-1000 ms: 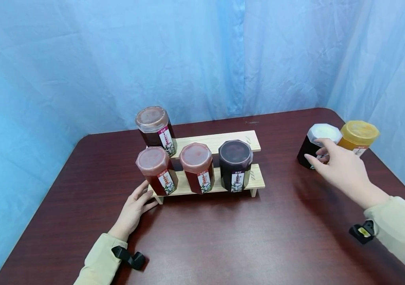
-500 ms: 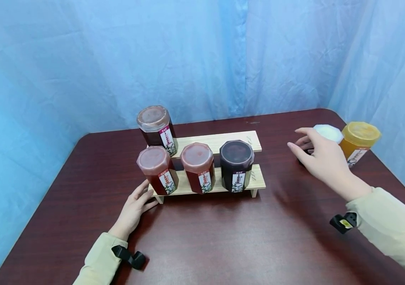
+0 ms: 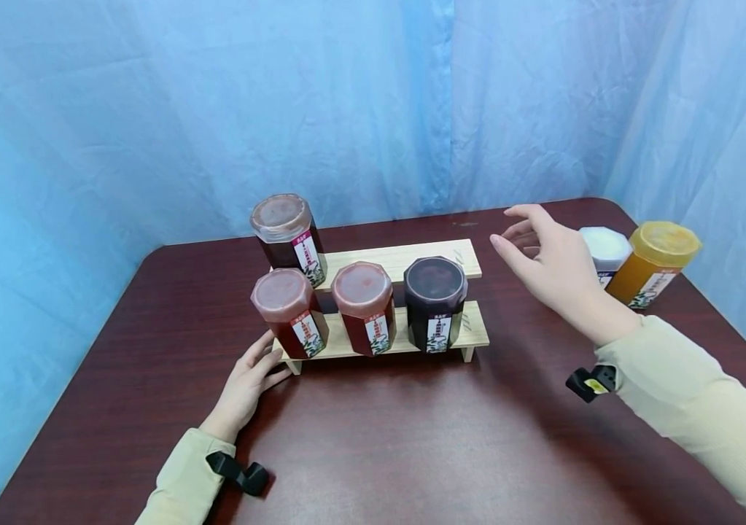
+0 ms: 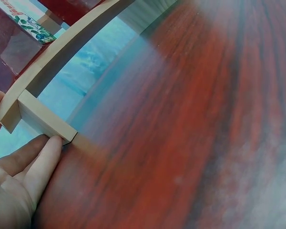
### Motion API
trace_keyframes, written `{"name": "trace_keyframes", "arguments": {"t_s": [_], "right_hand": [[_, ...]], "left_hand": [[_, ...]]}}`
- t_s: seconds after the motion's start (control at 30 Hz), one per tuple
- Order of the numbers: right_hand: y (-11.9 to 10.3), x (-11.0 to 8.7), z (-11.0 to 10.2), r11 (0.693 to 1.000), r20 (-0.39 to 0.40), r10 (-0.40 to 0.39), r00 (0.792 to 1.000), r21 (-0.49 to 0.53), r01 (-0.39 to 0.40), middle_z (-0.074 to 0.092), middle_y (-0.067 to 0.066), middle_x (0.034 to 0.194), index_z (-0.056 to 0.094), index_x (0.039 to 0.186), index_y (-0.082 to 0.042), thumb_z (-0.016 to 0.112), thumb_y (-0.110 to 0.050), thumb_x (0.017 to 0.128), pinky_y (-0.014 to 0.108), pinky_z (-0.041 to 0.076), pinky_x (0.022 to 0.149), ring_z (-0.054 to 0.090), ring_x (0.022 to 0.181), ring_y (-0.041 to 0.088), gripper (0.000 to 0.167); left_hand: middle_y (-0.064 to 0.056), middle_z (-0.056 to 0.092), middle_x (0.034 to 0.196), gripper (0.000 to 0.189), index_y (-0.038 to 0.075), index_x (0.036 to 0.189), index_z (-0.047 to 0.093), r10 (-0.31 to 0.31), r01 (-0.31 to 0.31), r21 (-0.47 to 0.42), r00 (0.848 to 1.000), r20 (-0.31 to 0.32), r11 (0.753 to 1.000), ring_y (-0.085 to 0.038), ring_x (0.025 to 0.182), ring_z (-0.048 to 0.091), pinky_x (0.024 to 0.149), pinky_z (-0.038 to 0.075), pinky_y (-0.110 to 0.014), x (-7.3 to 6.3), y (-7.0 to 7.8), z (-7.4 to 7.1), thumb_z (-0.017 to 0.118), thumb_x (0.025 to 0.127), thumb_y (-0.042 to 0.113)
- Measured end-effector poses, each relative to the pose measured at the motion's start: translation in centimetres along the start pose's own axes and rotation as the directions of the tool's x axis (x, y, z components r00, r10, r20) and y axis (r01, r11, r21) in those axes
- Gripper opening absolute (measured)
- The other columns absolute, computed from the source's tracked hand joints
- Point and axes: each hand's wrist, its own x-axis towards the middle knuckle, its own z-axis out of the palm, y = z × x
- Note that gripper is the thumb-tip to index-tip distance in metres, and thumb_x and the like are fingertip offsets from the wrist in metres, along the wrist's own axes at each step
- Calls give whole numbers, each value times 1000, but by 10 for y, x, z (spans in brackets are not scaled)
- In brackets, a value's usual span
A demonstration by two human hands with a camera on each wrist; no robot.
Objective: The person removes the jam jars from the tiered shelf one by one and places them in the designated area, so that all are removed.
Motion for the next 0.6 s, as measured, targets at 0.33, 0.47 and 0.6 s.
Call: {"name": "trace_keyframes", "arguments": {"t_s": [0.33,0.47,0.6], "right_hand": [[-26,15,6,999,37,-31,999,30,30,66,14,101,51,127,-8,58,-30,93,46,52,86,66,93,30,40],[-35,19,10,998,58,-51,997,47,49,67,14,101,50,128,-8,57,-29,94,47,51,86,67,93,30,41],[-44,25,13,996,85,-26,996,93,18,66,11,104,49,129,-11,57,-32,93,45,51,88,66,96,28,43]], "left_hand": [[-26,31,143,54,3,150,21,1,-2,18,1000,10,1000,2,96,58,82,51,-21,-1,0,0,41,100,10],[-26,31,143,55,4,150,20,-9,8,19,1000,14,1000,2,96,58,83,51,-22,0,0,0,41,100,10],[-25,30,144,55,4,150,20,-18,18,21,1000,2,1000,2,95,58,82,51,-21,-1,1,0,40,100,10]]}}
